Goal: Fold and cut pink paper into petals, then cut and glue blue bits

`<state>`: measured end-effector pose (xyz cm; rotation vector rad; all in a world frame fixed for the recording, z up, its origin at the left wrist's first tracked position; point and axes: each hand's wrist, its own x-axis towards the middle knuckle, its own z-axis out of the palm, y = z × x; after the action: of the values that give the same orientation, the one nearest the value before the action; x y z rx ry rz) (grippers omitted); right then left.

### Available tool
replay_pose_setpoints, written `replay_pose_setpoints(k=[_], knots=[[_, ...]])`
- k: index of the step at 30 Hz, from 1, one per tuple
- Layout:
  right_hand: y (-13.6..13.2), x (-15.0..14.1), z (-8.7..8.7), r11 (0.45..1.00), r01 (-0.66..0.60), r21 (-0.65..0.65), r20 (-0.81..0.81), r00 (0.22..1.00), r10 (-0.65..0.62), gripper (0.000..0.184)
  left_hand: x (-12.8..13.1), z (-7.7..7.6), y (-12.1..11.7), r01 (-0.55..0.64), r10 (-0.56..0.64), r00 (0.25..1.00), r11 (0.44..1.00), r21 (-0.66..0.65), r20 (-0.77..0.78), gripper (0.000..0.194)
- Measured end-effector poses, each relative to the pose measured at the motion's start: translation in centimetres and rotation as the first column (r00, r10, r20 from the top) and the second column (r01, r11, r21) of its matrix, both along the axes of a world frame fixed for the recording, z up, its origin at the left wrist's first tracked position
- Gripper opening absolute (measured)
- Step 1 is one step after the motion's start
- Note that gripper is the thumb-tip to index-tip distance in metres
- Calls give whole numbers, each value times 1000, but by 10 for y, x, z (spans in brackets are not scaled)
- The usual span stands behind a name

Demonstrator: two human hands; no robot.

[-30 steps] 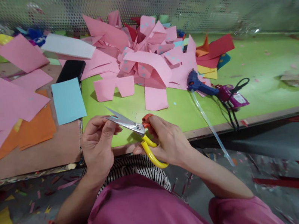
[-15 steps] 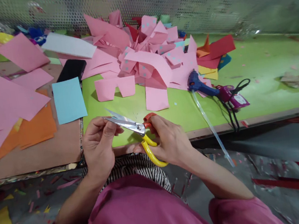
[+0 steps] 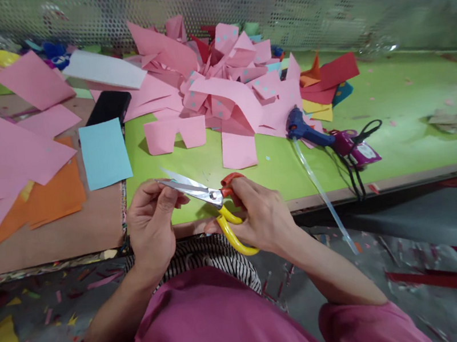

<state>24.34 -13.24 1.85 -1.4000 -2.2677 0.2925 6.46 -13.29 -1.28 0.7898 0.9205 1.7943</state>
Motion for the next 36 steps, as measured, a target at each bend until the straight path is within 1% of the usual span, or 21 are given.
replay_pose_setpoints(k=[2, 3, 6, 7, 8, 9, 10, 13, 16, 21, 25, 31, 36], knots=[[-1, 1, 2, 1000, 7, -19, -24, 1000, -8, 61, 0, 1, -1, 5, -5, 1000, 1000, 0, 11, 18], [-1, 1, 4, 999, 6, -51, -47, 999, -8, 61, 1, 2, -1, 10, -10, 1000, 1000, -4, 18, 18], [-2, 2, 9, 972, -50, -231, -144, 989, 17, 60, 1, 5, -2, 50, -48, 997, 998, -42, 56, 20], [-2, 2, 10, 958, -70, -277, -166, 986, 24, 60, 1, 5, -2, 71, -67, 995, 996, -61, 69, 20], [-2, 2, 11, 953, -79, -293, -172, 985, 28, 60, 1, 6, -2, 88, -81, 993, 993, -74, 83, 21], [-2, 3, 11, 958, -72, -276, -157, 987, 29, 60, 1, 6, -1, 99, -91, 991, 992, -79, 97, 21], [-2, 3, 10, 972, -52, -231, -127, 992, 23, 61, 0, 7, -1, 103, -94, 990, 992, -76, 109, 21], [-1, 3, 7, 998, 11, -66, -6, 1000, -11, 65, 1, 6, 1, 88, -82, 988, 995, -47, 131, 21], [0, 5, 5, 1000, 30, 0, 59, 998, -30, 61, 2, 4, 3, 71, -64, 990, 996, -53, 125, 22], [-2, 5, 4, 1000, 18, -14, 69, 997, -17, 57, 4, 3, 3, 38, -30, 993, 998, -59, 117, 25], [-2, 6, 4, 1000, 9, -24, 69, 998, -7, 55, 4, 2, 2, 32, -29, 996, 999, -36, 89, 22], [-2, 6, 4, 999, 21, -28, 68, 998, -19, 57, 4, 1, 2, 4, -1, 998, 999, -49, 61, 27], [-2, 6, 3, 1000, 19, -16, 54, 998, -18, 61, 3, 1, 2, 29, -26, 998, 999, -36, 62, 21]])
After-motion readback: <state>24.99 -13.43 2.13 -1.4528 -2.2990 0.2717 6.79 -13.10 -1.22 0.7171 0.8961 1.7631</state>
